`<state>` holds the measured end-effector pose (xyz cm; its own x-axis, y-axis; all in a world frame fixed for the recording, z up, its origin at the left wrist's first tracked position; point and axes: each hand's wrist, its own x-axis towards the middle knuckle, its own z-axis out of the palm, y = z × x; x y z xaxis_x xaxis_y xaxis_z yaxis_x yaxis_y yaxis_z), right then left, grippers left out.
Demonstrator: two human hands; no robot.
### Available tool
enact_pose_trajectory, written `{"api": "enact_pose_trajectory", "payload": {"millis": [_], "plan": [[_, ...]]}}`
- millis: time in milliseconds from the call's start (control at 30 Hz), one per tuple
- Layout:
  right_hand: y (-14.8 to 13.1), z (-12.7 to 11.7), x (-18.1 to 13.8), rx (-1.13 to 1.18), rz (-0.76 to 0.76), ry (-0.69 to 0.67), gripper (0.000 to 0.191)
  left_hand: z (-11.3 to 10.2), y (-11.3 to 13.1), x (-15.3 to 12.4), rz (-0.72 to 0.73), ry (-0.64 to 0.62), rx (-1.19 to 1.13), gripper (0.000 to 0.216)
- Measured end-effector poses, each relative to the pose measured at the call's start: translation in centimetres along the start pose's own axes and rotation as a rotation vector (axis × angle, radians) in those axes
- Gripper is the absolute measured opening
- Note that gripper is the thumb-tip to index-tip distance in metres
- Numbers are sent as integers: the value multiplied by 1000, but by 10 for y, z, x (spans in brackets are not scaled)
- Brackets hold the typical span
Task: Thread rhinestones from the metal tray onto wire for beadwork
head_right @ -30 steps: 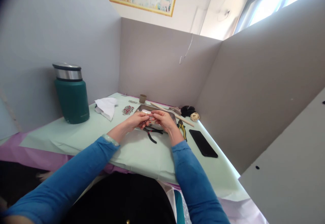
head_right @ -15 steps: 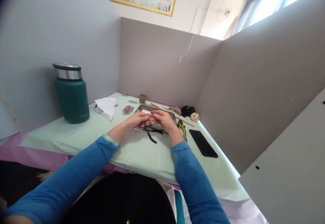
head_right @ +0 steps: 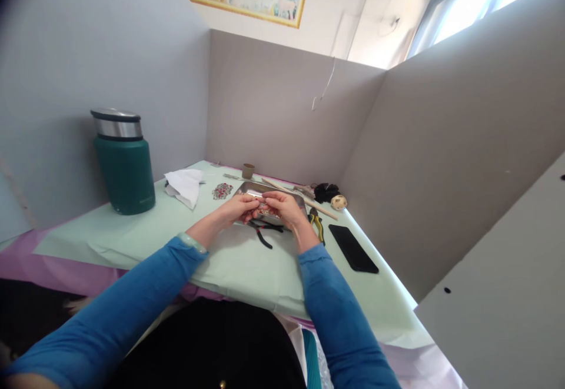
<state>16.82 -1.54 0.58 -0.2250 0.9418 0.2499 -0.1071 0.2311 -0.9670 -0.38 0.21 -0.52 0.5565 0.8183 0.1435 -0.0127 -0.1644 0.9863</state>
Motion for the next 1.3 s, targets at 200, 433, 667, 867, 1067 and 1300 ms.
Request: {"api": "enact_pose_trajectory", "payload": {"millis": [200, 433, 667, 867, 1067, 1300], "plan": [[0, 0, 0, -22, -11, -12, 29, 0, 0, 0, 10, 3, 16, 18], [1, 0, 1, -14, -24, -29, 28, 2, 3, -2, 21, 16, 47, 20], [2, -1, 1, -2, -32, -25, 29, 1, 2, -1, 14, 4, 34, 20], [0, 0, 1, -27, -43, 0, 31, 1, 1, -1, 29, 16, 39, 20], [5, -1, 2, -128, -110, -17, 30, 3, 5, -3, 0, 34, 31, 19], [7, -1, 3, -262, -188, 0, 28, 2, 3, -2, -2, 33, -13, 19]]}}
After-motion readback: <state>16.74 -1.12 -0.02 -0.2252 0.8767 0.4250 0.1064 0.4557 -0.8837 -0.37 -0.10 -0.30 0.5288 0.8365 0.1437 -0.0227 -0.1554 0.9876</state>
